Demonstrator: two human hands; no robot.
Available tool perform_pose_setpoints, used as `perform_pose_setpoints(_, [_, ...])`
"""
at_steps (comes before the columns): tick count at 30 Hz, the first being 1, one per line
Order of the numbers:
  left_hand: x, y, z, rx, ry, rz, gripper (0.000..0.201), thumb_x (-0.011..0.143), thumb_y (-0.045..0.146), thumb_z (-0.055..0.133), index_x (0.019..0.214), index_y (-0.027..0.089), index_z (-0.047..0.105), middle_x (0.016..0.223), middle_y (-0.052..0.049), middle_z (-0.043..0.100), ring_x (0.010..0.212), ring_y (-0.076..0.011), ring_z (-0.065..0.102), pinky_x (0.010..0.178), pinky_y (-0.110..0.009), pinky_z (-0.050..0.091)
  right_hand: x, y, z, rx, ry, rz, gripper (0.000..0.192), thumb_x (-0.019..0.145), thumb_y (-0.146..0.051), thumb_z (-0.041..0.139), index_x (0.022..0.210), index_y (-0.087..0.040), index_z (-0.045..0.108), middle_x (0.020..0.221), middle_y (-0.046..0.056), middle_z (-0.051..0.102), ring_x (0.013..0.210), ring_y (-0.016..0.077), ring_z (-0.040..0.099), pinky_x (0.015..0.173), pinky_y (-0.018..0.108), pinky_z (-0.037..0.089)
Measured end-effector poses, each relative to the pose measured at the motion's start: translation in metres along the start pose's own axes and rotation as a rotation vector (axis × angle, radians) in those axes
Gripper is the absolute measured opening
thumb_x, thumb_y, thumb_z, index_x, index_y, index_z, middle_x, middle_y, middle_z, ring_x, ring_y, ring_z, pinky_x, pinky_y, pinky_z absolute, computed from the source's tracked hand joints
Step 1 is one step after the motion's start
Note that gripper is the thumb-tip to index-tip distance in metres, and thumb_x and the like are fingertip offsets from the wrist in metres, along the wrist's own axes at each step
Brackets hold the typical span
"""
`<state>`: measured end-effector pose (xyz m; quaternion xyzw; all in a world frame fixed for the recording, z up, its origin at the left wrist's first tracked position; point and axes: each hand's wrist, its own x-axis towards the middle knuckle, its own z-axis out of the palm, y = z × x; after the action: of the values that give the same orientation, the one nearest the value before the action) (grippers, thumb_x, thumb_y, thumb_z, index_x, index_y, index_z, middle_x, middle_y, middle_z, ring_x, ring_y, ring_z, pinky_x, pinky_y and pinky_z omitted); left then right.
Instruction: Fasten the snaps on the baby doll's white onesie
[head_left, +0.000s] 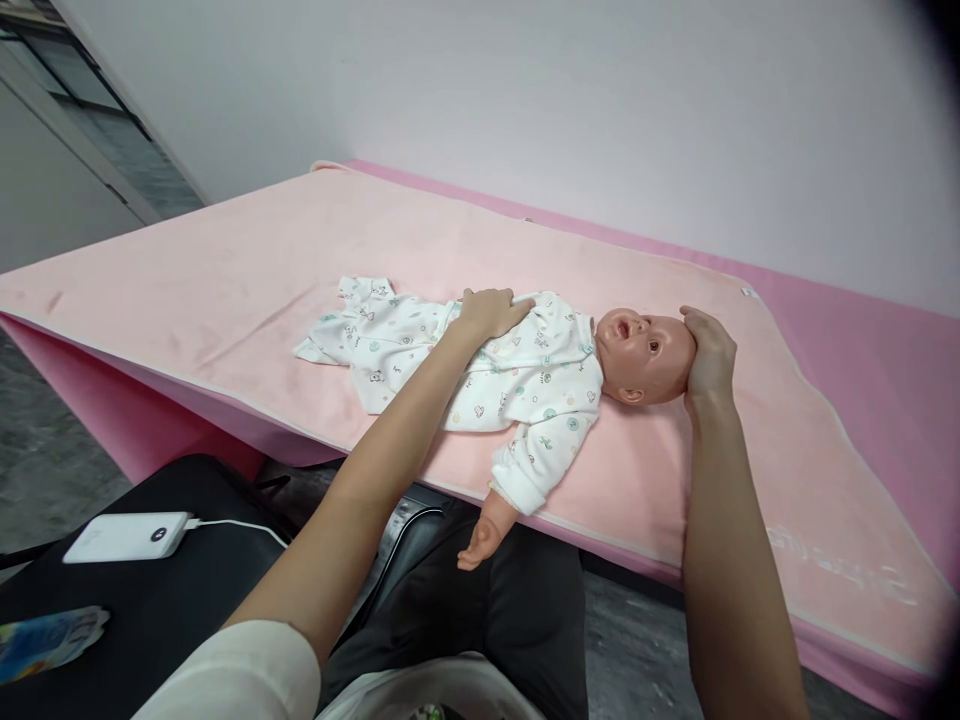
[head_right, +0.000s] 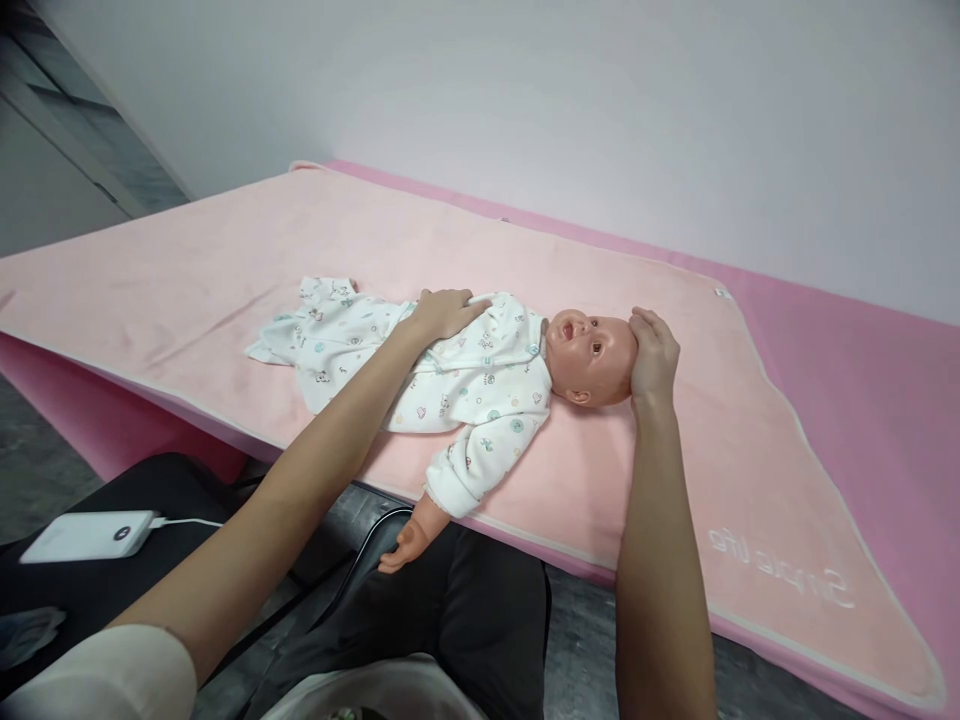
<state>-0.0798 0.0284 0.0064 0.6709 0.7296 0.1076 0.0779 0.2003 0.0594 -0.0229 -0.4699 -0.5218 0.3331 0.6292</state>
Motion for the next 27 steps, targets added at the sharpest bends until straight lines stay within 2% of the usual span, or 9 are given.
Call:
perform_pose_setpoints(3, [-0.0001, -0.0001, 0.0, -0.001, -0.001, 0.006, 0.061, 0.083, 0.059, 0.021, 0.098, 0.013, 0.058, 0.101, -0.014, 0.063, 0.097, -0.0299, 0.054, 0.095, -0.052, 0.024, 0.0001, -0.0006, 0.0001, 0.015, -0.015, 0.057, 0.022, 0.07, -0.031, 0.056, 0.076, -0.011, 0.065, 0.077, 0.002, 0.062, 0.073, 0.012, 0.053, 0.071, 0.025, 0.042])
perform_pose_setpoints(5, [0.0005, -0.0006, 0.0002, 0.0, -0.004, 0.004, 0.06, 0.083, 0.059, 0.021, 0.098, 0.014, 0.057, 0.1, -0.013, 0.063, 0.097, -0.0297, 0.054, 0.095, -0.051, 0.025, -0.0006, -0.0017, 0.0002, 0.019, -0.004, 0.09, 0.02, 0.069, -0.032, 0.058, 0.066, -0.012, 0.061, 0.063, -0.002, 0.056, 0.061, 0.0103, 0.048, 0.06, 0.025, 0.04])
perform_pose_setpoints(9, [0.0032, -0.0023, 0.0016, 0.009, -0.006, 0.008, 0.06, 0.082, 0.06, 0.02, 0.097, 0.014, 0.057, 0.099, -0.014, 0.063, 0.097, -0.03, 0.054, 0.094, -0.051, 0.026, -0.0027, -0.0042, 0.0005, 0.028, 0.003, 0.075, 0.021, 0.069, -0.033, 0.06, 0.057, -0.016, 0.055, 0.056, -0.004, 0.049, 0.055, 0.0101, 0.045, 0.055, 0.025, 0.038])
perform_pose_setpoints(15, [0.0045, -0.0012, 0.0016, 0.055, -0.022, 0.0, 0.059, 0.082, 0.059, 0.018, 0.095, 0.017, 0.056, 0.105, -0.014, 0.061, 0.102, -0.0312, 0.052, 0.095, -0.05, 0.026, -0.0007, 0.0012, -0.0004, -0.008, -0.026, 0.053, 0.024, 0.074, -0.04, 0.056, 0.061, -0.019, 0.056, 0.062, -0.003, 0.054, 0.066, 0.0142, 0.054, 0.066, 0.029, 0.045])
perform_pose_setpoints(19, [0.0054, 0.0004, 0.0002, 0.068, -0.031, -0.002, 0.058, 0.083, 0.059, 0.018, 0.095, 0.017, 0.056, 0.105, -0.013, 0.061, 0.102, -0.032, 0.051, 0.094, -0.051, 0.027, 0.0033, 0.0052, -0.0016, -0.025, -0.042, -0.027, 0.02, 0.077, -0.039, 0.054, 0.077, -0.02, 0.062, 0.087, 0.001, 0.064, 0.09, 0.0154, 0.055, 0.087, 0.031, 0.041])
perform_pose_setpoints(22, [0.0067, 0.0006, 0.0, 0.069, -0.039, -0.019, 0.058, 0.083, 0.06, 0.018, 0.094, 0.017, 0.055, 0.104, -0.013, 0.061, 0.101, -0.0322, 0.051, 0.093, -0.052, 0.028, 0.0043, 0.0043, -0.0015, -0.03, -0.028, -0.038, 0.022, 0.077, -0.038, 0.055, 0.089, -0.02, 0.061, 0.102, 0.001, 0.062, 0.1, 0.0149, 0.052, 0.095, 0.032, 0.037])
perform_pose_setpoints(24, [0.007, 0.0006, 0.0, 0.065, -0.04, -0.029, 0.058, 0.082, 0.06, 0.019, 0.094, 0.017, 0.055, 0.104, -0.013, 0.061, 0.101, -0.0326, 0.051, 0.093, -0.052, 0.027, 0.0033, 0.0034, -0.0015, -0.038, -0.048, -0.021, 0.023, 0.077, -0.039, 0.054, 0.087, -0.019, 0.061, 0.099, 0.0, 0.062, 0.098, 0.0155, 0.053, 0.093, 0.033, 0.039])
perform_pose_setpoints(27, [0.0064, 0.0005, -0.0001, 0.057, -0.039, -0.026, 0.057, 0.082, 0.06, 0.02, 0.094, 0.017, 0.055, 0.102, -0.013, 0.061, 0.1, -0.0322, 0.052, 0.093, -0.051, 0.028, 0.0011, 0.0037, -0.0023, -0.053, -0.098, 0.023, 0.029, 0.078, -0.046, 0.051, 0.074, -0.019, 0.06, 0.083, 0.0, 0.061, 0.09, 0.0176, 0.056, 0.081, 0.033, 0.044])
